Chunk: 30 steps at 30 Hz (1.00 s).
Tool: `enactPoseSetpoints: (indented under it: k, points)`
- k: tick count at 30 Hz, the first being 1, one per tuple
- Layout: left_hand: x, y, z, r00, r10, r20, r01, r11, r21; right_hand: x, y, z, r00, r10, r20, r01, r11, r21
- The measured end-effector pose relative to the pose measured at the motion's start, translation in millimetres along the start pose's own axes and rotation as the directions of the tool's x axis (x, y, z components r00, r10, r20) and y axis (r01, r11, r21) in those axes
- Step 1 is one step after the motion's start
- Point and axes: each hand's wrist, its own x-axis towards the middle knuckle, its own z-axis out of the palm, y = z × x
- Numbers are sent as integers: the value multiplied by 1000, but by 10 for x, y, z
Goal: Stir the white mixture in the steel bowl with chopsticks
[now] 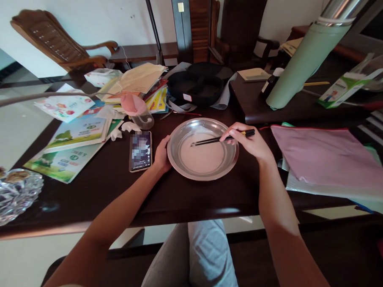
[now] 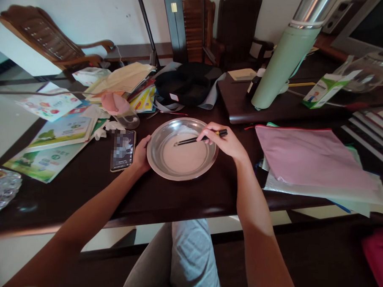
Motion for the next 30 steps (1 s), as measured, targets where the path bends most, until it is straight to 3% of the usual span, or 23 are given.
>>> enactPoseSetpoints:
  k: [5,8,12,15,18,21,25,28,30]
  points:
    - [-20,10,26,999,-34,-2,34,999,-4,-51,52,-156,973,-18,-232,38,996,83]
    - [-18,8,21,1000,-15,-13,15,1000,-2,-62,46,-136,988,14,-154,8,990,141]
    - [-5,2,5,1000,-9,-2,9,1000,8,-11,-20,-5,1000,16,22,-17,999,30]
    - [-8,5,8,1000,-23,4,23,1000,11,-5,-8,-48,997,-5,-81,2,999,-36]
    - [-19,11,20,999,-41,10,41,999,9,-48,47,-160,978,-3,-208,10,999,35]
    - [-22,10,21,999,-45,0,45,999,1,-71,53,-157,989,29,-143,-10,991,130]
    - [-11,4,8,1000,-23,-22,23,1000,1,-25,-20,-10,1000,18,18,-19,999,48]
    - [-16,7,15,999,-33,-18,33,999,1,-12,-1,-37,999,-2,-44,1,1000,-16]
    - [-30,15,33,999,-51,-14,51,999,-5,-38,74,-153,989,-12,-150,14,1000,12]
